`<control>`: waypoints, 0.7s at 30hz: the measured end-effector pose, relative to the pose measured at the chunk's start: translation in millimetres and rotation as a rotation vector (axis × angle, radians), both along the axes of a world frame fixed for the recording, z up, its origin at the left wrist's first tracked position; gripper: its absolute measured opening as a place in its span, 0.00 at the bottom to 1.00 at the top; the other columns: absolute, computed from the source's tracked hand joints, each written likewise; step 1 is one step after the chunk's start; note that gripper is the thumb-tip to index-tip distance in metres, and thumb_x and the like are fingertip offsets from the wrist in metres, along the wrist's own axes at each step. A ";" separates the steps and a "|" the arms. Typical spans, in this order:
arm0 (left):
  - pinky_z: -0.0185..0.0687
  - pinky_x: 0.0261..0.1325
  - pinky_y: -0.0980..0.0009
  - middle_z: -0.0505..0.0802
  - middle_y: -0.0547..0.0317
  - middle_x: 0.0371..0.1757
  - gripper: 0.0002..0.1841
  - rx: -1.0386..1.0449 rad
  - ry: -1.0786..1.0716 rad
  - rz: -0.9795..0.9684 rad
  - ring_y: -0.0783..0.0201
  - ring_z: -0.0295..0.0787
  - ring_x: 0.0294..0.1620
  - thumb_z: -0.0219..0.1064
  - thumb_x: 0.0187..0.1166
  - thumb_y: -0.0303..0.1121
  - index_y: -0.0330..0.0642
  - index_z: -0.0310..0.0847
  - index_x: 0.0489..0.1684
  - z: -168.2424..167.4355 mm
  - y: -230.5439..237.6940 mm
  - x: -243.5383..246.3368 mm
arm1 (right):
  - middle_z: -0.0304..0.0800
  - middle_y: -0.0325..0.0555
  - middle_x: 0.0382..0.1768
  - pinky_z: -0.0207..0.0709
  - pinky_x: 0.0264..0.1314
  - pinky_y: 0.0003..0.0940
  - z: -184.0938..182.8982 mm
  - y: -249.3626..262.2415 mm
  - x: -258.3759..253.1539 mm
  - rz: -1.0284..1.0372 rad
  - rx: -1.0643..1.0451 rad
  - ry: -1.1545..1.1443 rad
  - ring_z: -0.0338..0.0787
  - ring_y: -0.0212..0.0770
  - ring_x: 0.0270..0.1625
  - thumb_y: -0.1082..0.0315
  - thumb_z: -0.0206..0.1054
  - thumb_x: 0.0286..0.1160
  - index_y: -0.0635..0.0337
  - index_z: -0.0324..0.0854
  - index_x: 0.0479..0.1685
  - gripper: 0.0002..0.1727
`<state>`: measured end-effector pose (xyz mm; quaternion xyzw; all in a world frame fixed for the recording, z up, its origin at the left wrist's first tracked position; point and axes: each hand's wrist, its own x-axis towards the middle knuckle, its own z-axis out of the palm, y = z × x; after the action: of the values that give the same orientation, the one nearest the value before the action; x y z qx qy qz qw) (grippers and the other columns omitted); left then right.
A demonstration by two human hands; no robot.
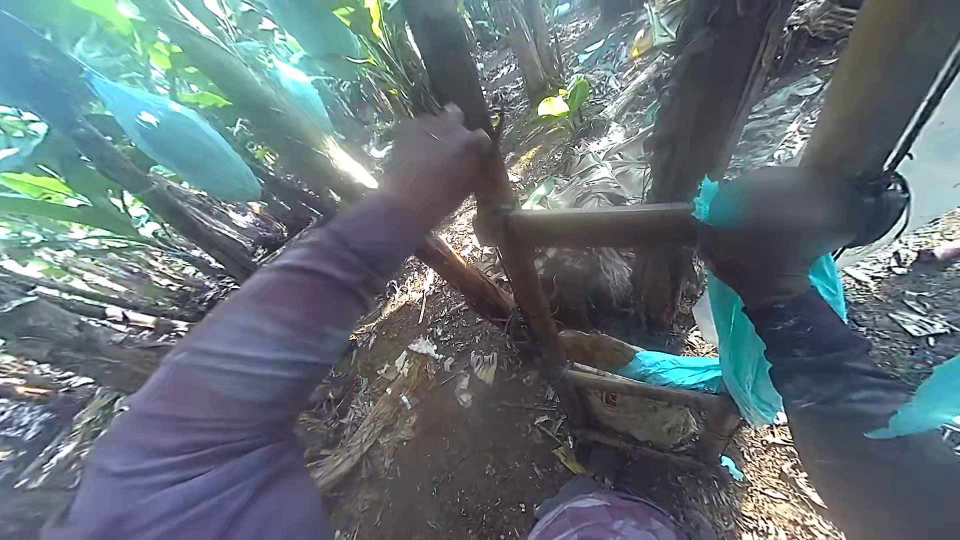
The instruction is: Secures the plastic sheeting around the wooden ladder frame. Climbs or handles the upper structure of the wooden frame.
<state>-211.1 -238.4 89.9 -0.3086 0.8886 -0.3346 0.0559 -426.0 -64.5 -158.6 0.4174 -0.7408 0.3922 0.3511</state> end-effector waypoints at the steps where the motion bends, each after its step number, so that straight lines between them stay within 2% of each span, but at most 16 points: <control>1: 0.80 0.47 0.30 0.86 0.30 0.62 0.14 0.030 -0.052 0.013 0.27 0.88 0.55 0.60 0.85 0.31 0.46 0.86 0.63 -13.9 -4.4 -10.7 | 0.90 0.63 0.39 0.76 0.54 0.64 -0.3 2.0 -2.1 0.009 0.007 0.012 0.91 0.65 0.46 0.59 0.59 0.80 0.66 0.82 0.41 0.16; 3: 0.82 0.45 0.33 0.88 0.35 0.60 0.15 0.061 -0.104 -0.012 0.32 0.89 0.53 0.61 0.84 0.31 0.52 0.87 0.64 -20.9 -9.5 -11.0 | 0.91 0.62 0.40 0.77 0.54 0.63 -0.6 4.6 -2.6 0.016 0.021 0.014 0.91 0.65 0.48 0.59 0.60 0.80 0.65 0.82 0.42 0.16; 5: 0.81 0.49 0.31 0.89 0.36 0.61 0.16 0.055 -0.040 -0.066 0.31 0.89 0.54 0.58 0.89 0.39 0.58 0.85 0.68 5.8 2.6 9.2 | 0.90 0.59 0.40 0.78 0.53 0.62 -0.3 4.2 -0.5 -0.005 0.033 -0.009 0.91 0.63 0.48 0.56 0.60 0.80 0.62 0.82 0.43 0.16; 6: 0.79 0.47 0.30 0.89 0.36 0.59 0.17 0.025 0.006 -0.094 0.30 0.89 0.52 0.56 0.91 0.42 0.60 0.84 0.70 23.7 12.4 20.2 | 0.90 0.58 0.40 0.77 0.52 0.62 -0.5 2.3 0.4 -0.019 0.035 -0.026 0.91 0.62 0.48 0.55 0.60 0.79 0.61 0.82 0.43 0.16; 8: 0.77 0.41 0.28 0.88 0.33 0.55 0.19 -0.063 0.058 -0.109 0.27 0.88 0.48 0.52 0.93 0.47 0.58 0.84 0.71 46.8 22.8 29.7 | 0.90 0.58 0.39 0.78 0.52 0.62 -1.6 -0.4 -0.1 -0.038 0.031 -0.040 0.91 0.62 0.46 0.55 0.61 0.78 0.61 0.83 0.43 0.16; 9: 0.77 0.41 0.27 0.88 0.31 0.55 0.19 -0.080 0.066 -0.086 0.26 0.88 0.49 0.52 0.93 0.47 0.55 0.85 0.69 45.5 19.5 28.2 | 0.90 0.57 0.39 0.77 0.51 0.62 -3.1 -0.7 -0.4 -0.033 0.031 -0.038 0.91 0.61 0.46 0.54 0.61 0.79 0.60 0.83 0.44 0.17; 12: 0.80 0.49 0.29 0.88 0.30 0.61 0.14 0.008 -0.018 -0.003 0.27 0.88 0.56 0.59 0.88 0.36 0.46 0.86 0.63 -3.5 0.2 3.1 | 0.90 0.59 0.42 0.78 0.51 0.63 -9.0 4.2 -2.0 0.006 0.049 -0.013 0.91 0.63 0.48 0.54 0.61 0.79 0.60 0.83 0.47 0.18; 13: 0.81 0.48 0.30 0.88 0.32 0.60 0.12 0.053 -0.082 0.006 0.29 0.88 0.55 0.63 0.83 0.31 0.42 0.88 0.58 -21.3 -1.1 -8.7 | 0.90 0.59 0.42 0.78 0.50 0.62 -7.7 5.8 -4.2 0.015 0.039 0.006 0.91 0.63 0.48 0.55 0.63 0.78 0.61 0.83 0.46 0.17; 14: 0.82 0.46 0.32 0.89 0.34 0.58 0.10 0.087 -0.138 -0.007 0.31 0.89 0.53 0.65 0.80 0.30 0.43 0.89 0.54 -33.2 -1.8 -14.1 | 0.91 0.60 0.40 0.79 0.51 0.62 -4.5 6.7 -6.3 0.025 0.018 0.030 0.92 0.64 0.47 0.57 0.64 0.76 0.63 0.84 0.43 0.16; 15: 0.82 0.44 0.34 0.89 0.37 0.57 0.10 0.102 -0.156 -0.033 0.33 0.89 0.51 0.65 0.81 0.32 0.47 0.89 0.54 -35.2 -1.2 -10.7 | 0.92 0.60 0.39 0.79 0.52 0.62 -2.1 7.1 -6.9 0.027 0.015 0.039 0.92 0.63 0.46 0.59 0.65 0.76 0.64 0.84 0.40 0.15; 17: 0.82 0.43 0.33 0.90 0.38 0.56 0.14 0.078 -0.080 -0.100 0.33 0.90 0.49 0.60 0.87 0.37 0.57 0.87 0.64 -9.8 10.4 12.1 | 0.91 0.59 0.37 0.79 0.52 0.62 -1.6 4.0 -5.4 0.011 0.014 0.032 0.92 0.62 0.45 0.59 0.64 0.76 0.64 0.83 0.39 0.15; 19: 0.80 0.36 0.32 0.89 0.35 0.51 0.16 -0.030 0.019 -0.176 0.30 0.90 0.44 0.56 0.91 0.41 0.56 0.86 0.67 21.2 23.4 36.1 | 0.90 0.57 0.38 0.78 0.53 0.61 -3.2 0.6 -2.9 -0.027 0.020 0.014 0.92 0.60 0.46 0.56 0.60 0.79 0.62 0.82 0.41 0.16; 21: 0.78 0.35 0.29 0.88 0.30 0.51 0.16 -0.092 0.067 -0.139 0.26 0.89 0.44 0.56 0.91 0.41 0.52 0.86 0.65 29.6 21.7 37.0 | 0.91 0.58 0.37 0.78 0.52 0.62 -3.1 -2.4 -4.0 -0.046 0.000 0.015 0.92 0.61 0.45 0.57 0.60 0.78 0.62 0.83 0.39 0.16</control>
<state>-174.1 -216.7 119.4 -0.2596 0.8929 -0.3678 -0.0116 -430.0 -66.9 -161.8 0.4031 -0.7473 0.3809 0.3659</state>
